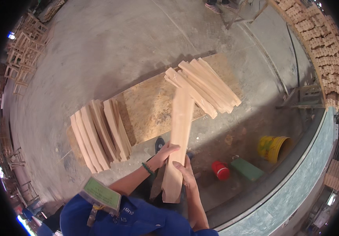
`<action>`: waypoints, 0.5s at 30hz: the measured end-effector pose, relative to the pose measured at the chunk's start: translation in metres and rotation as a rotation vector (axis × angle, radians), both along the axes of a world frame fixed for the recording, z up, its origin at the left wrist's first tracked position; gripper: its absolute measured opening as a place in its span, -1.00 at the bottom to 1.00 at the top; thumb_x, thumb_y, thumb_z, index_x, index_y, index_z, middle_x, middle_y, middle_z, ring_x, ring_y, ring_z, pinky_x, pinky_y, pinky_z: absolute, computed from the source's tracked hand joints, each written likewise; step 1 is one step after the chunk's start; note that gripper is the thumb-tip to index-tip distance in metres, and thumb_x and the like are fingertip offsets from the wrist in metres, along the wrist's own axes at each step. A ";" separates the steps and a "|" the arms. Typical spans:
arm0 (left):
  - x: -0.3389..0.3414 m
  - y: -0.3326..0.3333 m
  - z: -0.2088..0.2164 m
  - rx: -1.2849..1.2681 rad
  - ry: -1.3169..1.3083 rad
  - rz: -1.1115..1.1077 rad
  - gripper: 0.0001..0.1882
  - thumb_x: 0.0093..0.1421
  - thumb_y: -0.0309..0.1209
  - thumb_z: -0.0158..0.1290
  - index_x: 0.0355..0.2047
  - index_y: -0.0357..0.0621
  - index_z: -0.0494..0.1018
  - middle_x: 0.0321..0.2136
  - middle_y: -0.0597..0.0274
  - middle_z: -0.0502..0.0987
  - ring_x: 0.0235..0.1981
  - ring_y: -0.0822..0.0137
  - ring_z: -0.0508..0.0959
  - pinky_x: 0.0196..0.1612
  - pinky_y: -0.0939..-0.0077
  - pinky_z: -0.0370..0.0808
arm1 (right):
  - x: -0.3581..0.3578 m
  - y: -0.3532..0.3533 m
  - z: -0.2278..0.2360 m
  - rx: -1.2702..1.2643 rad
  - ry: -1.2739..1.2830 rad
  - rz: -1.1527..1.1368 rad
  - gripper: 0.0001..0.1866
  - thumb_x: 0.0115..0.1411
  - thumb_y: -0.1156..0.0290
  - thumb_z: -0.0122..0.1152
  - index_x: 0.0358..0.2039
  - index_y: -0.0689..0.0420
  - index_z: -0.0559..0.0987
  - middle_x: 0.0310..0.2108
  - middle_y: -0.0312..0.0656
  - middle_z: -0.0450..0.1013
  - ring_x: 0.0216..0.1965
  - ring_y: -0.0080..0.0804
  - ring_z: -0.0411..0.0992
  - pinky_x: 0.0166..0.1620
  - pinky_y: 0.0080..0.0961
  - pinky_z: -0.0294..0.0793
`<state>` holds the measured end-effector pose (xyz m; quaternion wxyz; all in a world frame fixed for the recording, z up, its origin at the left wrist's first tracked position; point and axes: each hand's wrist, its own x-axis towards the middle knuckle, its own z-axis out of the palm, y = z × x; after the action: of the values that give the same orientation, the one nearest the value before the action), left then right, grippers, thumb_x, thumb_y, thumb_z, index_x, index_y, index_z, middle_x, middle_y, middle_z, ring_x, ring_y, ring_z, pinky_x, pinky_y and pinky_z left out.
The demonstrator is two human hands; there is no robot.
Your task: The person uses an orbital sander to smooth the surfaces of several curved wooden pieces on a green workbench. After sanding, the person stacks the finished pieces and hands them to a coworker.
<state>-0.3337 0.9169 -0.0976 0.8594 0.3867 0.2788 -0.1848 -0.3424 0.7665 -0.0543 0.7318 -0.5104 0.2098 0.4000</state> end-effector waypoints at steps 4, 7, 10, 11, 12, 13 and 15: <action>0.016 0.038 -0.084 -0.097 0.235 0.163 -0.39 0.16 -0.23 0.18 0.11 -0.24 0.22 -0.07 0.17 0.45 -0.03 0.31 0.49 0.03 0.37 0.47 | 0.054 0.034 -0.090 -0.041 0.072 0.258 0.06 -0.05 0.22 0.46 0.32 0.29 0.01 0.14 -0.01 0.26 0.15 -0.27 0.31 0.14 -0.36 0.36; 0.039 0.059 -0.163 -0.129 0.284 0.236 -0.39 0.18 -0.25 0.16 0.14 -0.24 0.20 -0.04 0.17 0.46 -0.01 0.28 0.51 0.06 0.36 0.48 | 0.099 0.055 -0.178 -0.078 0.038 0.417 0.12 -0.04 0.15 0.45 0.36 0.27 -0.06 0.18 0.02 0.24 0.18 -0.27 0.28 0.17 -0.38 0.32; 0.063 0.093 -0.237 -0.052 0.279 0.308 -0.38 0.19 -0.27 0.16 0.17 -0.25 0.19 0.00 0.17 0.45 0.03 0.29 0.49 0.10 0.35 0.46 | 0.141 0.087 -0.274 -0.074 -0.039 0.591 0.17 -0.06 0.12 0.46 0.37 0.27 -0.10 0.20 0.06 0.22 0.20 -0.23 0.26 0.19 -0.36 0.29; 0.078 0.101 -0.263 -0.042 0.229 0.317 -0.38 0.19 -0.28 0.16 0.17 -0.25 0.18 0.02 0.18 0.44 0.05 0.29 0.48 0.12 0.34 0.45 | 0.162 0.094 -0.297 -0.091 -0.059 0.619 0.18 -0.06 0.12 0.46 0.38 0.26 -0.11 0.20 0.07 0.21 0.21 -0.21 0.25 0.20 -0.35 0.27; 0.091 0.107 -0.289 -0.042 0.180 0.330 -0.38 0.20 -0.29 0.15 0.18 -0.25 0.17 0.03 0.18 0.44 0.06 0.30 0.47 0.14 0.34 0.43 | 0.181 0.099 -0.317 -0.119 -0.077 0.652 0.20 -0.07 0.11 0.47 0.38 0.25 -0.12 0.21 0.08 0.20 0.22 -0.20 0.24 0.22 -0.34 0.26; 0.099 0.117 -0.313 -0.049 0.176 0.332 -0.39 0.21 -0.29 0.15 0.18 -0.26 0.18 0.05 0.19 0.43 0.08 0.31 0.45 0.15 0.36 0.41 | 0.197 0.106 -0.334 -0.120 -0.069 0.686 0.21 -0.08 0.11 0.48 0.38 0.25 -0.13 0.21 0.10 0.20 0.23 -0.19 0.24 0.22 -0.34 0.24; 0.097 0.141 -0.351 0.006 0.221 0.358 -0.40 0.22 -0.28 0.14 0.18 -0.26 0.19 0.07 0.21 0.42 0.10 0.34 0.44 0.17 0.41 0.38 | 0.215 0.133 -0.360 -0.078 -0.035 0.772 0.25 -0.10 0.09 0.49 0.39 0.25 -0.15 0.21 0.14 0.19 0.24 -0.18 0.23 0.24 -0.33 0.21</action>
<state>-0.2368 1.0580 -0.4485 0.8417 0.3109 0.4360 -0.0696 -0.1277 0.8993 -0.4138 0.5110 -0.5858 0.0050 0.6290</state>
